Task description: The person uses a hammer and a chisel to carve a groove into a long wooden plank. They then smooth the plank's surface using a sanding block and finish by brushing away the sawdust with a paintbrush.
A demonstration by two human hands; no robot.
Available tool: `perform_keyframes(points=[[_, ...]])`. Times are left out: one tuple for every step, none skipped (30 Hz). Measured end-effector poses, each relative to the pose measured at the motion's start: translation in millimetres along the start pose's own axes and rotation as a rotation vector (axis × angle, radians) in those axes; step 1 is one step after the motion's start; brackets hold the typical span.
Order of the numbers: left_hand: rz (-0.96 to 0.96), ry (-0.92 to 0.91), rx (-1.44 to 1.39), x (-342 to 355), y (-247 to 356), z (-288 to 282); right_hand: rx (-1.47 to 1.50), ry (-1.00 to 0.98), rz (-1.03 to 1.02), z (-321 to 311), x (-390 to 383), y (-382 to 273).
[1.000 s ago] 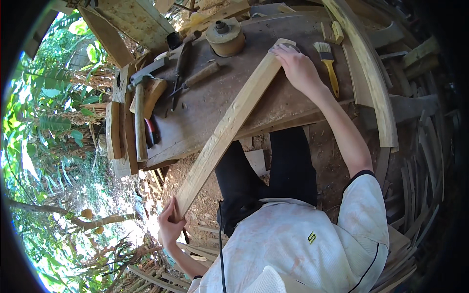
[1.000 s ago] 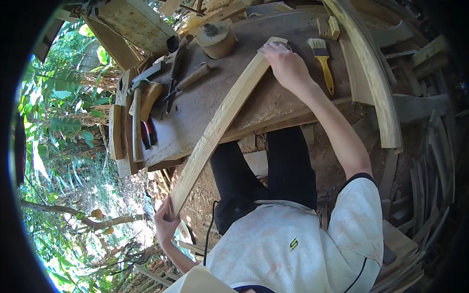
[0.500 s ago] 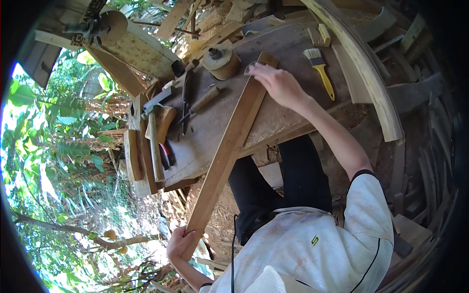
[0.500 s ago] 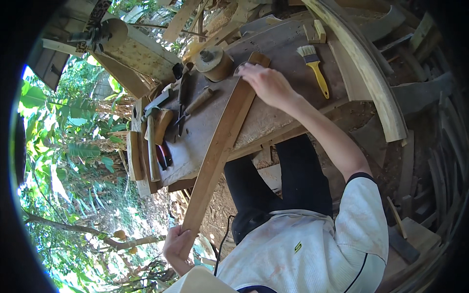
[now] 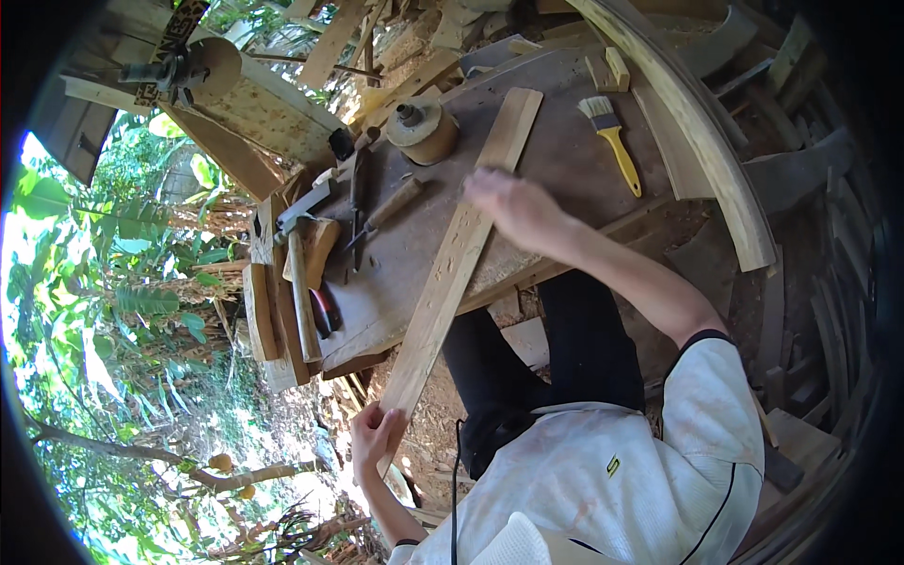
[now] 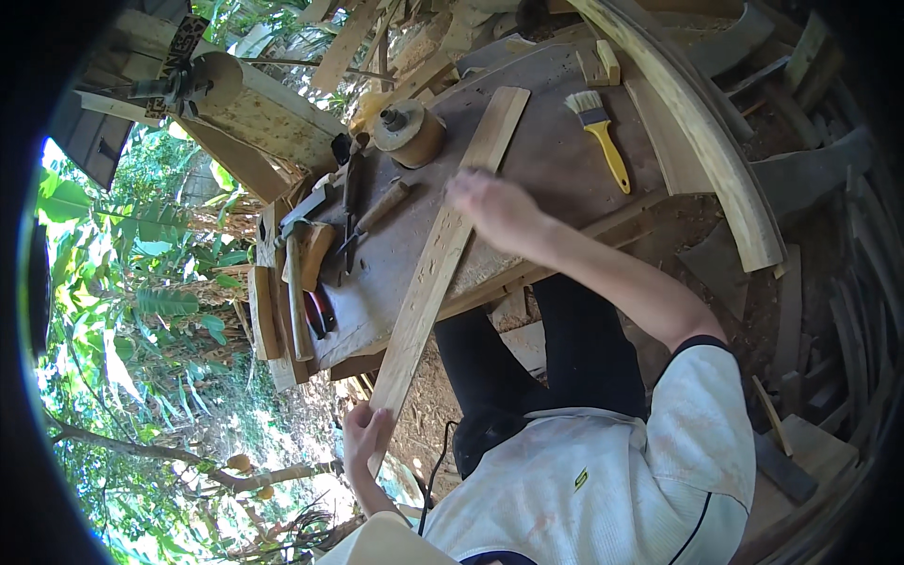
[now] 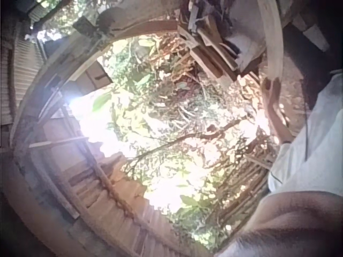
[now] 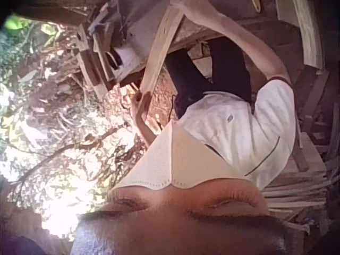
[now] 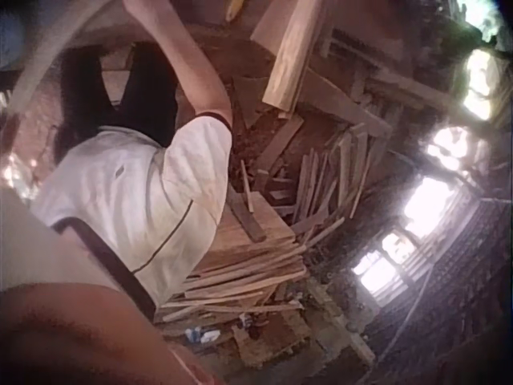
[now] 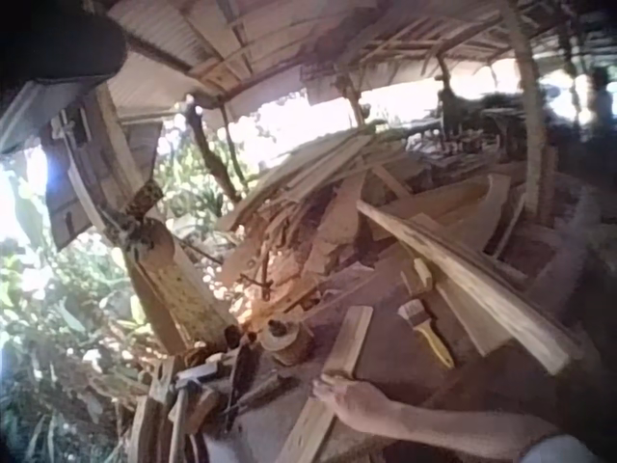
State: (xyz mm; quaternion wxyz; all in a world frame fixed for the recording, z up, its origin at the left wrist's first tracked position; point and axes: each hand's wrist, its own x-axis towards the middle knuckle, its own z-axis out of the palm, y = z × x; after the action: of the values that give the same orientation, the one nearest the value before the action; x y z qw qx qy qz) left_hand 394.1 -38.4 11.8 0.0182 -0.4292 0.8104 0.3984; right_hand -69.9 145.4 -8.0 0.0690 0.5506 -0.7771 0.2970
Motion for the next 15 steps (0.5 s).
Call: perform_keyframes(points=[[-0.011,-0.003,-0.017,-0.2,4.1,-0.7,0.073,-0.028,-0.081,4.9,-4.2,-8.4],[-0.01,0.009,-0.014,-0.6,7.8,0.2,0.096,0.05,-0.146,4.3,-2.8,-5.1],[-0.01,0.02,-0.011,-0.6,11.8,2.7,0.04,0.013,-0.024,-1.4,3.0,7.8],[-0.014,0.035,-0.01,-2.5,15.1,4.9,-0.015,-0.028,0.094,-14.6,14.2,24.6],[-0.01,0.038,-0.002,-2.6,15.8,5.7,-0.074,-0.065,0.21,-26.0,23.4,42.0],[-0.006,0.04,0.005,-2.4,15.4,6.3,-0.052,0.013,0.273,-35.9,28.2,55.7],[0.003,0.043,0.015,1.1,16.6,7.1,-0.03,0.096,0.337,-43.4,31.3,67.8],[0.022,0.061,-0.004,2.0,14.6,9.2,-0.032,0.035,0.382,-44.8,33.9,70.7],[0.012,0.054,-0.009,1.9,10.6,9.0,-0.104,0.07,0.336,-37.6,34.3,65.7],[0.005,0.045,-0.015,1.4,4.9,7.8,-0.18,0.107,0.291,-22.6,29.7,59.3],[-0.006,0.033,-0.025,1.1,1.4,7.6,-0.256,0.138,0.245,-13.9,25.5,48.4],[-0.011,0.038,-0.045,0.0,-1.9,6.7,-0.286,0.113,0.179,-7.8,18.3,38.5],[-0.017,0.043,-0.066,-3.3,-2.0,5.8,-0.249,0.118,0.177,-9.0,13.8,35.5],[-0.023,0.048,-0.086,-4.8,-2.3,5.8,-0.211,0.123,0.176,-11.4,10.1,34.3],[-0.032,0.048,-0.086,-2.7,-2.9,7.0,-0.173,0.128,0.175,-14.1,9.0,34.4]])
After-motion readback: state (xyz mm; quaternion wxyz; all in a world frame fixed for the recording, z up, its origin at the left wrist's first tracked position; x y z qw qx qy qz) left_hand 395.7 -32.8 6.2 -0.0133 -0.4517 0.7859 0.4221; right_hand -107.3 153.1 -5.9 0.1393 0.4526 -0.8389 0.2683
